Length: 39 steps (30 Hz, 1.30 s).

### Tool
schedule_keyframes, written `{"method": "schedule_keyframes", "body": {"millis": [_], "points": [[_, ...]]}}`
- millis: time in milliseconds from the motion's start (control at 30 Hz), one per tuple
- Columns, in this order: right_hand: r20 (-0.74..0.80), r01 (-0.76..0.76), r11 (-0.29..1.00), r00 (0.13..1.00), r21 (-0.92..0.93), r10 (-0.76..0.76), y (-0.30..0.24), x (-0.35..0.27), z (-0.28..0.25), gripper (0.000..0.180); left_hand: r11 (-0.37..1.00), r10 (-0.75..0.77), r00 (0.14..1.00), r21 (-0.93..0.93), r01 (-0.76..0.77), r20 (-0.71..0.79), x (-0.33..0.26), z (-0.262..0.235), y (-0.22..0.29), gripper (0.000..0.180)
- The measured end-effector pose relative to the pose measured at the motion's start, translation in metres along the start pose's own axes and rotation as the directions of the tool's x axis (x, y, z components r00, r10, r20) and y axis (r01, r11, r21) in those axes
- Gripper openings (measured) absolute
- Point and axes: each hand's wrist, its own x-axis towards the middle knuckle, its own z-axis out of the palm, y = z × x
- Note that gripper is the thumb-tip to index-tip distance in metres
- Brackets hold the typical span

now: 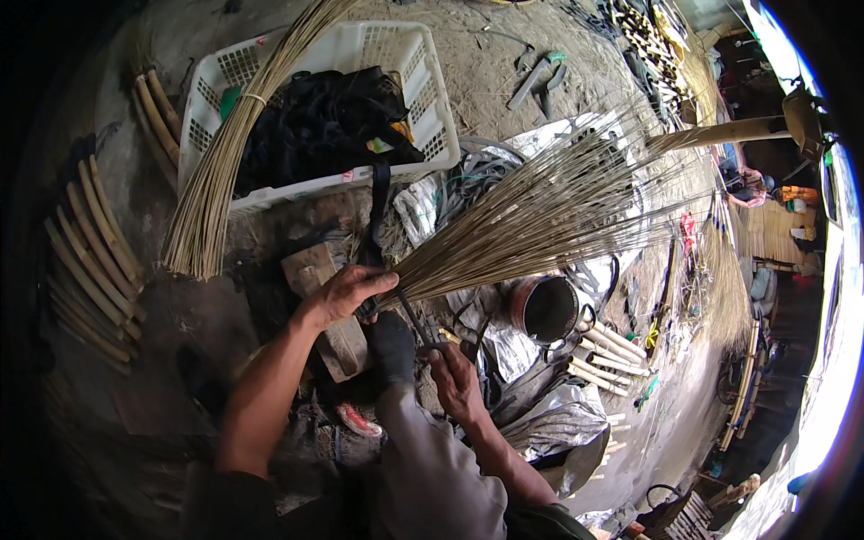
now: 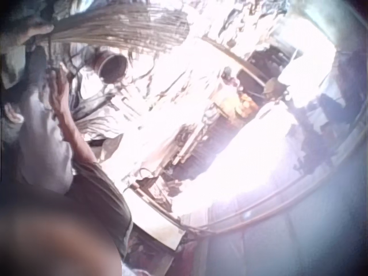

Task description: The person sits on the floor and assembles a broom by wrapping a black strap around the base of a bundle of twigs attached to a wooden handle. They use a hammer to tighten the strap and a pair of scissors to cut the excess material.

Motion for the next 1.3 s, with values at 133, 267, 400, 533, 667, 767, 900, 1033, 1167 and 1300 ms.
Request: {"method": "schedule_keyframes", "body": {"millis": [133,267,400,533,667,767,900,1033,1167,1300], "points": [[0.058,-0.016,0.999,0.998,0.044,0.013,0.046,0.016,0.003,0.032,0.999,-0.018,1.000,-0.035,0.018,0.017,0.000,0.001,0.001,0.057],[-0.010,0.226,0.974,0.974,-0.013,-0.226,0.094,0.097,0.033,0.029,0.994,-0.035,0.999,-0.103,0.037,0.020,-0.002,0.002,0.004,0.060],[0.035,0.506,0.859,0.862,-0.082,-0.505,0.101,0.172,0.057,0.024,0.988,-0.102,0.993,-0.109,0.108,0.060,-0.002,-0.001,0.007,0.058],[0.191,0.462,0.884,0.876,-0.067,-0.443,0.075,0.193,0.042,0.040,0.971,-0.157,0.976,-0.160,0.180,0.150,0.002,-0.007,0.009,0.059],[0.309,0.689,0.671,0.724,-0.274,-0.617,0.061,0.206,0.029,0.060,0.972,-0.067,0.984,-0.212,0.102,0.168,0.007,-0.005,0.003,0.056],[0.279,0.661,0.746,0.734,-0.082,-0.620,0.063,0.197,0.032,0.054,0.994,0.090,0.993,-0.072,-0.084,0.079,0.007,0.004,-0.004,0.051],[0.274,0.499,0.848,0.853,-0.178,-0.444,0.039,0.135,0.019,0.039,0.950,0.235,0.962,0.245,-0.196,-0.142,-0.003,0.021,-0.013,0.063],[0.527,0.377,0.916,0.810,-0.136,-0.255,-0.039,0.074,-0.037,0.028,0.898,0.308,0.913,0.398,-0.187,-0.267,-0.013,0.031,-0.013,0.060],[0.334,0.627,0.562,0.772,-0.540,-0.541,-0.110,0.146,-0.024,0.031,0.868,0.345,0.902,0.453,-0.202,-0.260,-0.015,0.032,-0.007,0.056],[0.415,0.267,0.430,0.860,-0.863,0.298,-0.114,0.209,0.031,0.026,0.885,0.193,0.956,0.459,-0.073,-0.220,-0.014,0.029,-0.006,0.058]]}}
